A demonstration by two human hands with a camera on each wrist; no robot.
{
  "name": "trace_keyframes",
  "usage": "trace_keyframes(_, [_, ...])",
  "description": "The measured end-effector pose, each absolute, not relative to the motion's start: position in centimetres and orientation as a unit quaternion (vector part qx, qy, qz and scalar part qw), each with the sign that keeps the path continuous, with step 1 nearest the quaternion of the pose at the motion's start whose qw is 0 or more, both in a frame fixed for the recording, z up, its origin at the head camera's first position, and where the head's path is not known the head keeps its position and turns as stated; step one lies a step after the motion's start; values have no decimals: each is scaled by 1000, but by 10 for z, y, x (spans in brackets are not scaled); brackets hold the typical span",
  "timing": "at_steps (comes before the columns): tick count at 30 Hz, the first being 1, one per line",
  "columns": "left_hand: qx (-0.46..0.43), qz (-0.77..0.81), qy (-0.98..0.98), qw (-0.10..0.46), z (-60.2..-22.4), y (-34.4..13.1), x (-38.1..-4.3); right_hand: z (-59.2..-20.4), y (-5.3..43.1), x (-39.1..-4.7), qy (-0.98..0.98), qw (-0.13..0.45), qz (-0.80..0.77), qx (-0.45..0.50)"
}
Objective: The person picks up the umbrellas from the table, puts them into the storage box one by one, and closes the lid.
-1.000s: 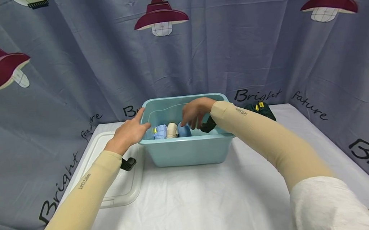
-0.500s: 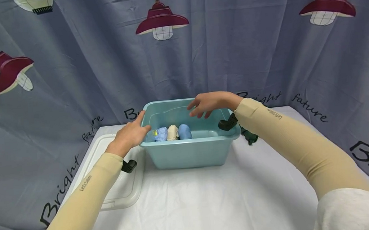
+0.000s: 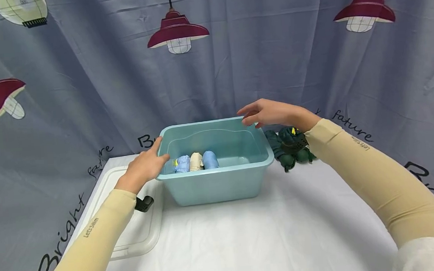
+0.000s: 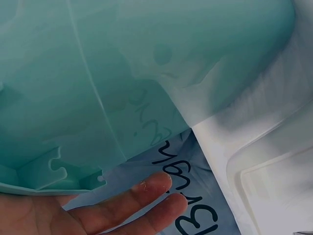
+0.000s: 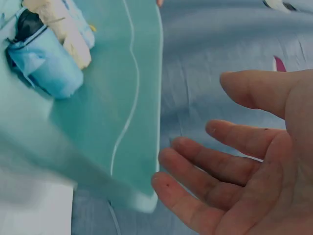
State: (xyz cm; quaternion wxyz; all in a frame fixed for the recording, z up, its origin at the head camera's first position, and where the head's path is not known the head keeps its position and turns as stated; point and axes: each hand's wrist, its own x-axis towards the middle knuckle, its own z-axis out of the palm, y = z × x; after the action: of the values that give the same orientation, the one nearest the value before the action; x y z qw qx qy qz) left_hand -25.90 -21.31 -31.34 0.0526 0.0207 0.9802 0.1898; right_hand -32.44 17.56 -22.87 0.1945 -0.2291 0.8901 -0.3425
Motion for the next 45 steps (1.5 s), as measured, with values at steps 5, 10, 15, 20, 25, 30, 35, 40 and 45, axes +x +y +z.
trace_keyframes(5, [22, 190, 980, 49, -316, -213, -259, -231, 202, -326, 895, 165, -364, -199])
trace_keyframes(10, [22, 189, 981, 48, -315, -213, -259, -234, 224, -329, 904, 137, -364, -175])
trace_keyframes(15, [21, 189, 981, 48, -315, -213, -259, -249, 246, -339, 908, 128, -369, -153])
trace_keyframes(20, [21, 189, 980, 52, -314, -213, -260, -264, 269, -350, 907, 126, -382, -128])
trace_keyframes(25, [18, 189, 981, 48, -314, -214, -261, -278, 287, -360, 905, 124, -394, -100])
trace_keyframes(30, [14, 187, 981, 50, -314, -213, -260, -294, 304, -367, 907, 123, -397, -73])
trace_keyframes(35, [14, 187, 981, 49, -315, -212, -260, -309, 317, -376, 903, 127, -405, -58])
trace_keyframes(40, [15, 189, 981, 45, -315, -213, -262, -316, 326, -383, 908, 121, -398, -52])
trace_keyframes(45, [10, 189, 981, 50, -315, -213, -262, -324, 331, -389, 910, 125, -394, -40])
